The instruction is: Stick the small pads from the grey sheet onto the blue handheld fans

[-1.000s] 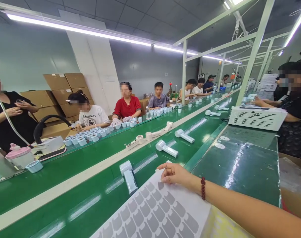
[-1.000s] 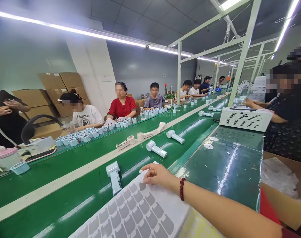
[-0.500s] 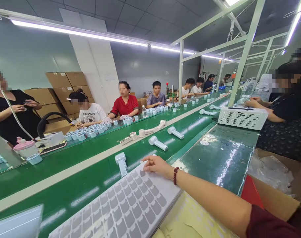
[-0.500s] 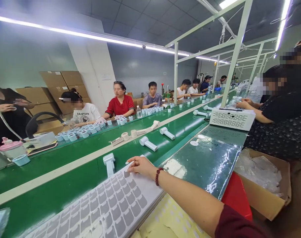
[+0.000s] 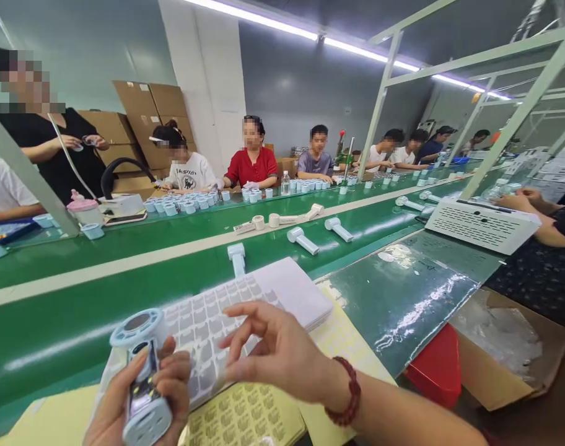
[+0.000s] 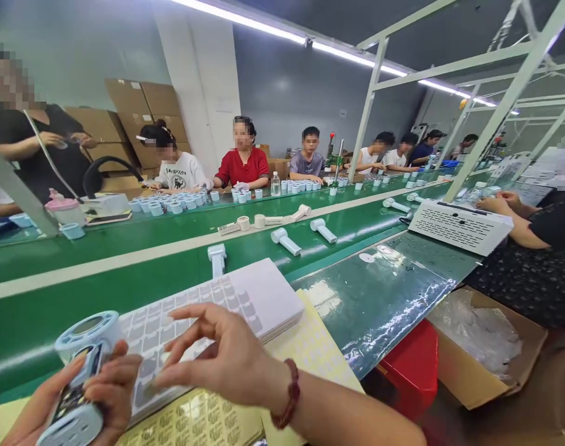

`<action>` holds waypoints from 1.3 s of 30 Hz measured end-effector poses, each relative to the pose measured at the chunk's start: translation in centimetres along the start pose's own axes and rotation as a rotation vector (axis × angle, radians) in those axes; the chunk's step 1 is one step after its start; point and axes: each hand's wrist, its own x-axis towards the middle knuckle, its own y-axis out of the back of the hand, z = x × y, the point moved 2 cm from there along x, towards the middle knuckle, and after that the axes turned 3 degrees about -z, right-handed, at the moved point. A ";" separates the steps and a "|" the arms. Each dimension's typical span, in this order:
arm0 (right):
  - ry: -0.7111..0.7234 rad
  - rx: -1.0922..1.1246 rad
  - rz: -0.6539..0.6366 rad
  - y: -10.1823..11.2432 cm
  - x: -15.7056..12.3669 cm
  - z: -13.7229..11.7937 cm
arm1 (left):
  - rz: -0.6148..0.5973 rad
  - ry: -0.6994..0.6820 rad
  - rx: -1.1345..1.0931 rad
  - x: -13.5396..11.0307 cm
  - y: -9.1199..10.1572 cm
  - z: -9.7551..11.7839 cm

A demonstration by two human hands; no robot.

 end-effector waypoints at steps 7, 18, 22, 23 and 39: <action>-0.020 0.258 0.053 -4.6 -1.1 0.6 | 0.189 -0.038 0.086 -1.7 -1.1 -2.4; -0.087 0.192 0.084 -5.3 -0.5 0.4 | 0.092 -0.150 0.178 -1.6 -0.8 -2.4; -0.102 0.182 0.093 -5.3 -0.4 0.3 | 0.087 -0.168 0.162 -1.6 -1.1 -2.5; -0.106 0.177 0.093 -5.2 -0.4 0.3 | 0.087 -0.166 0.163 -1.6 -1.2 -2.5; -0.113 0.138 0.112 -5.1 -0.2 0.1 | 0.095 -0.190 0.180 -1.6 -1.3 -2.9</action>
